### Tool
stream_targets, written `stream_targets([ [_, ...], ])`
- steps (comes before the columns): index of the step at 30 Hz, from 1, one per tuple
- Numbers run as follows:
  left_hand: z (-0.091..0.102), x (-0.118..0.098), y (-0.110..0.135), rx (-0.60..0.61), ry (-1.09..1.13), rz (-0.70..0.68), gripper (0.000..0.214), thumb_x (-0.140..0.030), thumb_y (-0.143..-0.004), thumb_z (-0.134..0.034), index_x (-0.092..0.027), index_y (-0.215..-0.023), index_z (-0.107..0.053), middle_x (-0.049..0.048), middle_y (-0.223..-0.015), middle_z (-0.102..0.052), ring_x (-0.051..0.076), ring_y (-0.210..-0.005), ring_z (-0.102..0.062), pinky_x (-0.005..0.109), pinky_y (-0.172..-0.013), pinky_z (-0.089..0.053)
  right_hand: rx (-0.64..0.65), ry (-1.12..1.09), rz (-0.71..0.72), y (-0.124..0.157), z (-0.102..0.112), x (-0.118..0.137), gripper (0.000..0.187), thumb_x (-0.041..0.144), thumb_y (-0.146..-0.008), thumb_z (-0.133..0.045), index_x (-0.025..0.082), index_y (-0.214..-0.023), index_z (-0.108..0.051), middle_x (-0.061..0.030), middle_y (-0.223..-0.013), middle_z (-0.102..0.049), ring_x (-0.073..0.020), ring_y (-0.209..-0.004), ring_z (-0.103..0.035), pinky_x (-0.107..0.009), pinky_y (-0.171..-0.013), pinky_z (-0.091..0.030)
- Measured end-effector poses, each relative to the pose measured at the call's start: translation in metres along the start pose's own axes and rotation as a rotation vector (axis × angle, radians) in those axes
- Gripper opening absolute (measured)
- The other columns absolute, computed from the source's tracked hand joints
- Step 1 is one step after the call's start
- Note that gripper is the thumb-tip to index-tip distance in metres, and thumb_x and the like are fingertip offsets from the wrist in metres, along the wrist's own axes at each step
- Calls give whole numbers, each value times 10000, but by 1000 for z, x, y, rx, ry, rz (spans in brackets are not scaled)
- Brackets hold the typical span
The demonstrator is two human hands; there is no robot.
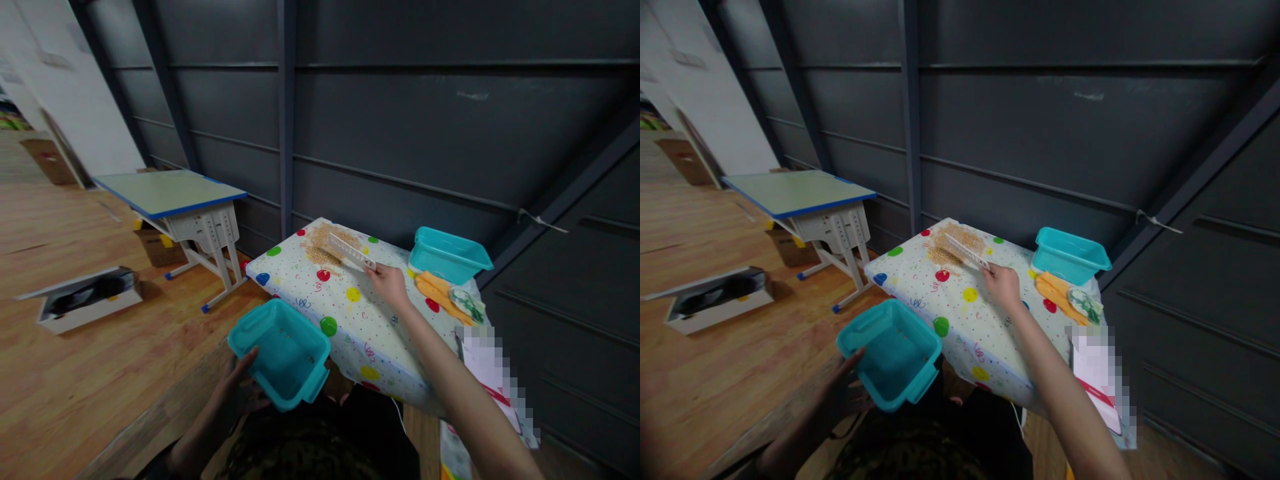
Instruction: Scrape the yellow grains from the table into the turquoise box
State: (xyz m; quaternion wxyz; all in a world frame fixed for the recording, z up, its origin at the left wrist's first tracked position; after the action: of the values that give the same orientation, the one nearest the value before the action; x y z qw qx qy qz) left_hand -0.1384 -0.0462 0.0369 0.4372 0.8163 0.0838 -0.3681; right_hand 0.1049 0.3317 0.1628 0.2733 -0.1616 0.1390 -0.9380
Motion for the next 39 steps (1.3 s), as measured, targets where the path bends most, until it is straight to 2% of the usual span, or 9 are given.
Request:
stream_targets([
  [4,-4,5,3,15,-66,-77,1178,-575,-1068,-1056,-316,-2039,-440,294,-1705,-828,432,-1094,-1010,595,-991,-855,23,63,45,22,1,-2,444,270,-1223,-697,302,-1538,-1009,-100,-1340,-1013,-332,-1169,-999,-333,-965,-707],
  [9,-11,5,4,21,-130,-36,1073,-532,-1163,-941,-323,-2057,-385,310,-1734,-817,472,-1215,-1005,670,-1092,-837,74,127,40,38,-4,5,476,249,-1208,-716,331,-1591,-986,-87,-1395,-999,-326,-1206,-998,-358,-1046,-731],
  [15,-10,4,4,14,-58,-15,1235,-535,-997,-1128,-407,-2026,-457,291,-1824,-770,537,-1380,-964,698,-1129,-824,56,128,1,40,5,8,477,262,-1231,-689,323,-1605,-979,-98,-1377,-999,-344,-1250,-997,-357,-1034,-738],
  [20,-12,5,0,-4,-95,-1,1041,-516,-1146,-973,-382,-2023,-429,304,-1808,-762,489,-1340,-986,640,-1089,-846,116,131,42,50,8,6,473,245,-1228,-674,341,-1557,-1000,-78,-1367,-1001,-330,-1242,-1001,-335,-1030,-733],
  [24,-12,7,-3,-10,-84,-10,1131,-504,-1078,-1058,-415,-2015,-431,280,-1805,-767,481,-1273,-1003,677,-1100,-836,76,116,19,56,8,6,470,275,-1228,-683,326,-1581,-988,-92,-1418,-985,-342,-1236,-1002,-355,-1017,-750],
  [28,-11,7,-2,13,-67,-18,1203,-499,-1029,-1106,-411,-2022,-432,279,-1751,-810,505,-1280,-998,699,-1105,-830,117,135,21,61,7,11,469,247,-1238,-671,321,-1573,-991,-95,-1431,-983,-337,-1269,-997,-352,-1064,-740],
  [30,-11,7,-1,8,-55,-18,1212,-488,-1042,-1094,-374,-2041,-418,311,-1769,-789,528,-1283,-994,706,-1086,-835,131,131,53,64,7,14,470,236,-1245,-667,331,-1574,-989,-82,-1455,-977,-323,-1280,-995,-337,-1081,-734],
  [33,-11,7,1,-3,-40,-15,1156,-463,-1094,-1038,-377,-2056,-401,305,-1809,-774,526,-1331,-982,698,-1111,-829,106,140,71,66,5,15,464,235,-1241,-682,324,-1580,-984,-82,-1463,-975,-310,-1274,-996,-316,-1059,-736],
  [39,-8,11,-2,-8,-50,7,1168,-500,-1070,-1057,-396,-2044,-419,293,-1782,-805,522,-1316,-987,715,-1116,-823,81,135,139,70,-4,13,487,215,-1184,-694,322,-1551,-996,-66,-1394,-995,-295,-1223,-1005,-302,-1024,-748],
])
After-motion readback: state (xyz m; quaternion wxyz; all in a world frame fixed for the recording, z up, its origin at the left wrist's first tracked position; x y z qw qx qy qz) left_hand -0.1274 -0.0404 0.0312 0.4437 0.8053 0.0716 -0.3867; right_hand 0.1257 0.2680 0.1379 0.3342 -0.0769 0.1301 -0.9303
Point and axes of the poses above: each hand's wrist, its own y-axis away from the middle knuckle, its own z-axis out of the back of the hand, x = y × z, the point moved 2 cm from there along -y, towards the middle knuckle
